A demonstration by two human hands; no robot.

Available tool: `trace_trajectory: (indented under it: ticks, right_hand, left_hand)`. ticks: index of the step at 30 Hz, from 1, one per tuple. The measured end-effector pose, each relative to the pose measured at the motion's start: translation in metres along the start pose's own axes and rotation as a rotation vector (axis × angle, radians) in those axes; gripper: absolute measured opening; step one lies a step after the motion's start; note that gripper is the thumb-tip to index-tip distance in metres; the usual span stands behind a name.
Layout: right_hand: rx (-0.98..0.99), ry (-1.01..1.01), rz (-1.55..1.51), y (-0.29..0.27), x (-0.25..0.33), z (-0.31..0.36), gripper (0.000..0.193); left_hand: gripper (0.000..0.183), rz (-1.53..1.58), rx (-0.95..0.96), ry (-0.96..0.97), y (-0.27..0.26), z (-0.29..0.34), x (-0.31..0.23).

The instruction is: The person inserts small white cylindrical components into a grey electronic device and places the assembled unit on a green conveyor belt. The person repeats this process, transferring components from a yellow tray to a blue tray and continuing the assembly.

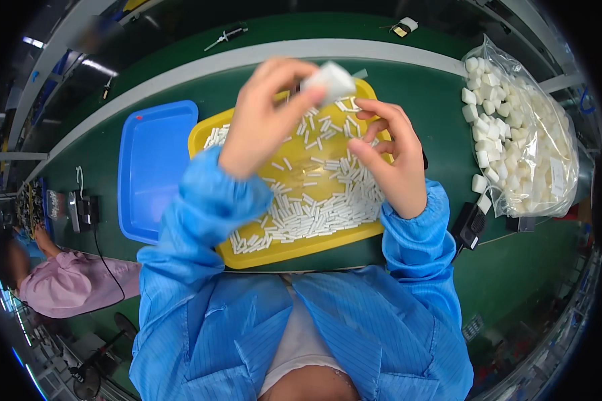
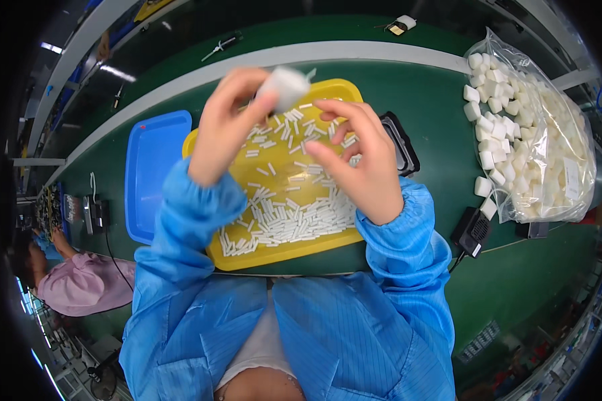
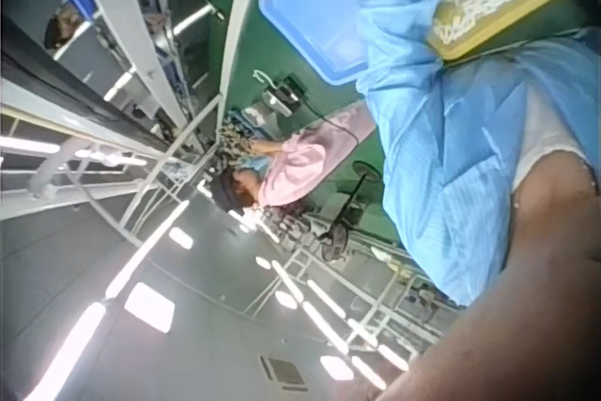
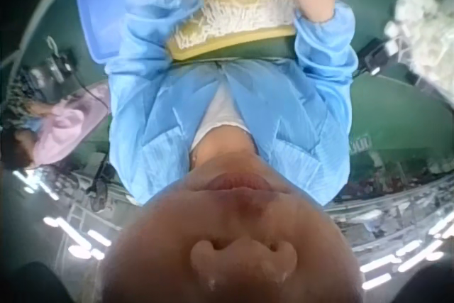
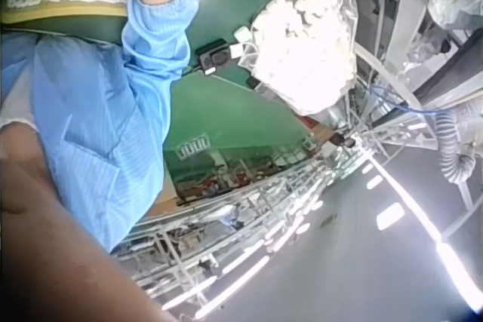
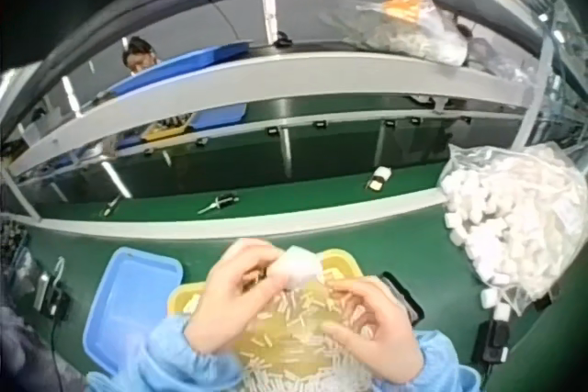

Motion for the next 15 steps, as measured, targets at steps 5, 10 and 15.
trace_trajectory:
  ticks: [5,10,15]
  right_hand:
    - [0.035,0.051,-0.033,0.0,-0.044,-0.002,0.016]
    - [0.076,0.039,0.049,0.002,-0.044,0.002,0.009]
    - [0.036,0.028,0.094,-0.01,-0.038,0.002,0.01]
  left_hand:
    - [0.031,-0.407,0.011,-0.156,0.002,-0.102,0.148]
    - [0.032,-1.058,0.202,-0.108,0.021,-0.151,0.202]
    - [0.036,-1.609,0.273,-0.118,-0.029,-0.16,0.208]
Point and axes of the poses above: each hand's wrist, its own z-axis away from the middle knuckle, its own y-axis out of the palm, x = y × z, the point moved 10 cm from there along -z, towards the middle knuckle, and after that the axes turned 6 degrees about y, right-handed, at the moved point
